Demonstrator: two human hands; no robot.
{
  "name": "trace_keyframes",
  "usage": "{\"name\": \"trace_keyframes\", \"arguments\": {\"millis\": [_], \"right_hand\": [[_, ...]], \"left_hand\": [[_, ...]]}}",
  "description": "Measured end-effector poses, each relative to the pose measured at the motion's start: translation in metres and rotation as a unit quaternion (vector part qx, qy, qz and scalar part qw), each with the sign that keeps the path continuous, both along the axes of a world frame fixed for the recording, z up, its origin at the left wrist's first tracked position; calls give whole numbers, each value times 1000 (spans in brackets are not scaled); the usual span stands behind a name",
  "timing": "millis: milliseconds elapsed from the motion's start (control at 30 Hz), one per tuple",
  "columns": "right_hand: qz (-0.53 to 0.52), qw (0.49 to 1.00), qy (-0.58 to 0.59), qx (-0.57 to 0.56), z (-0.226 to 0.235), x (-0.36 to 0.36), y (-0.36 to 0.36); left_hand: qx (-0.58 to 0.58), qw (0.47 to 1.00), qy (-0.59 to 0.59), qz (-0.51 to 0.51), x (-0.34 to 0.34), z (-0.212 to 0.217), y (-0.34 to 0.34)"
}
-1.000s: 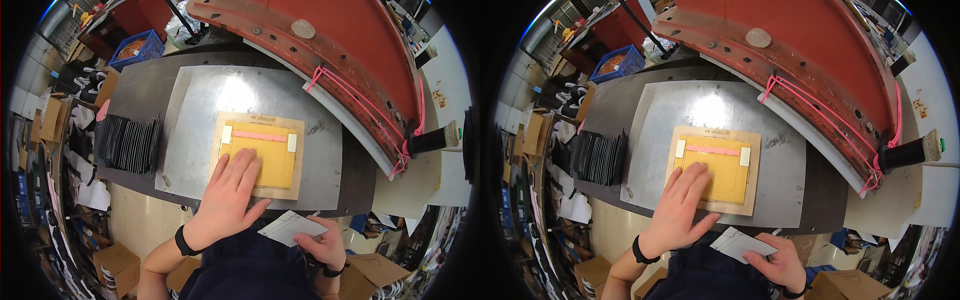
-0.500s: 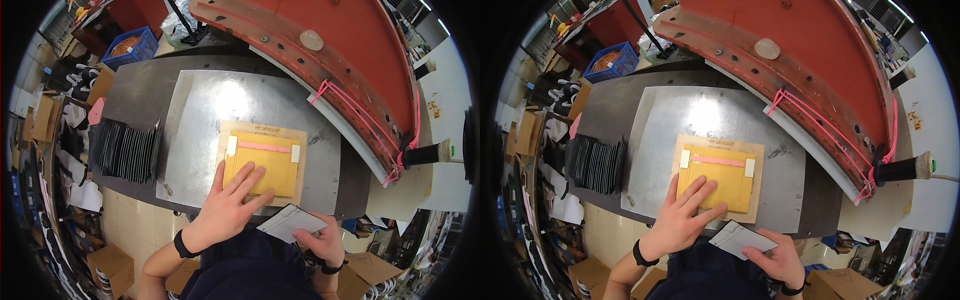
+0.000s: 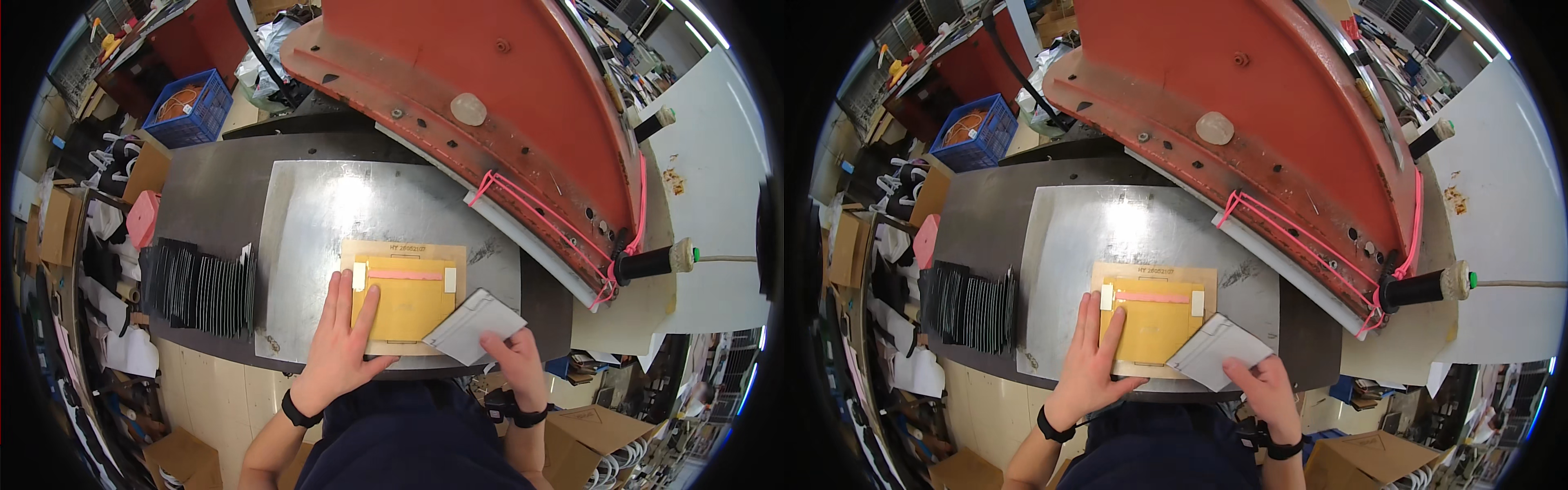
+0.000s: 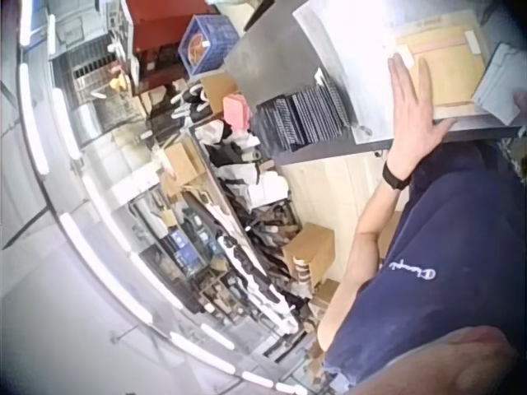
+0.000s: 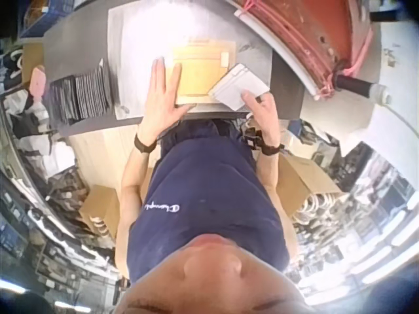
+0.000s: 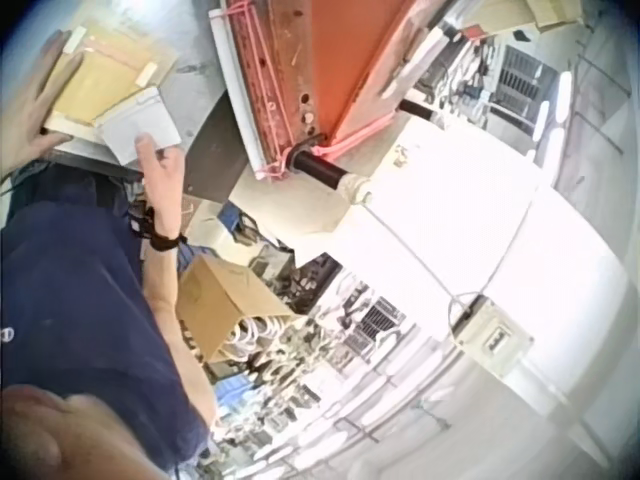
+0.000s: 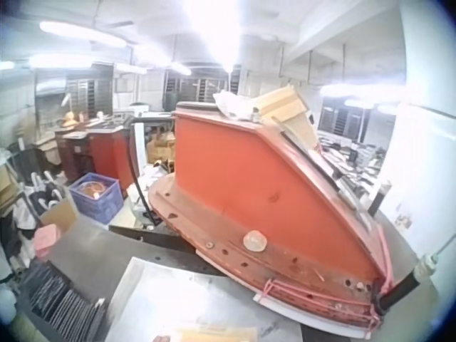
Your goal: Assembling leather wallet components using a plastic jig and a mechanical press.
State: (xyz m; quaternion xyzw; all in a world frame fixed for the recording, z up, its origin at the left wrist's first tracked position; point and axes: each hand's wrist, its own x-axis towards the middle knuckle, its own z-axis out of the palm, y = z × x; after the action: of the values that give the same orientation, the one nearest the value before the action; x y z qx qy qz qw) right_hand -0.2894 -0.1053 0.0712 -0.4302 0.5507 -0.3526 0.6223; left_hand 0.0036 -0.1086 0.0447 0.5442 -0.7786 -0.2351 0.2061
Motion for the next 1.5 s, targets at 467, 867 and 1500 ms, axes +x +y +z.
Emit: {"name": "trace_keyframes", "arguments": {"millis": [467,867,1500], "right_hand": [[-11,995,96,9,5,10,-10],[52,983,176,-13,14,13,-11],[92,942,311,-89,20,24,-25]], "left_hand": [[25,999,24,-31,16,1,-6],[3,999,7,-34,14,-3,-6],[-27,998,42,34,15,-5,10]]}}
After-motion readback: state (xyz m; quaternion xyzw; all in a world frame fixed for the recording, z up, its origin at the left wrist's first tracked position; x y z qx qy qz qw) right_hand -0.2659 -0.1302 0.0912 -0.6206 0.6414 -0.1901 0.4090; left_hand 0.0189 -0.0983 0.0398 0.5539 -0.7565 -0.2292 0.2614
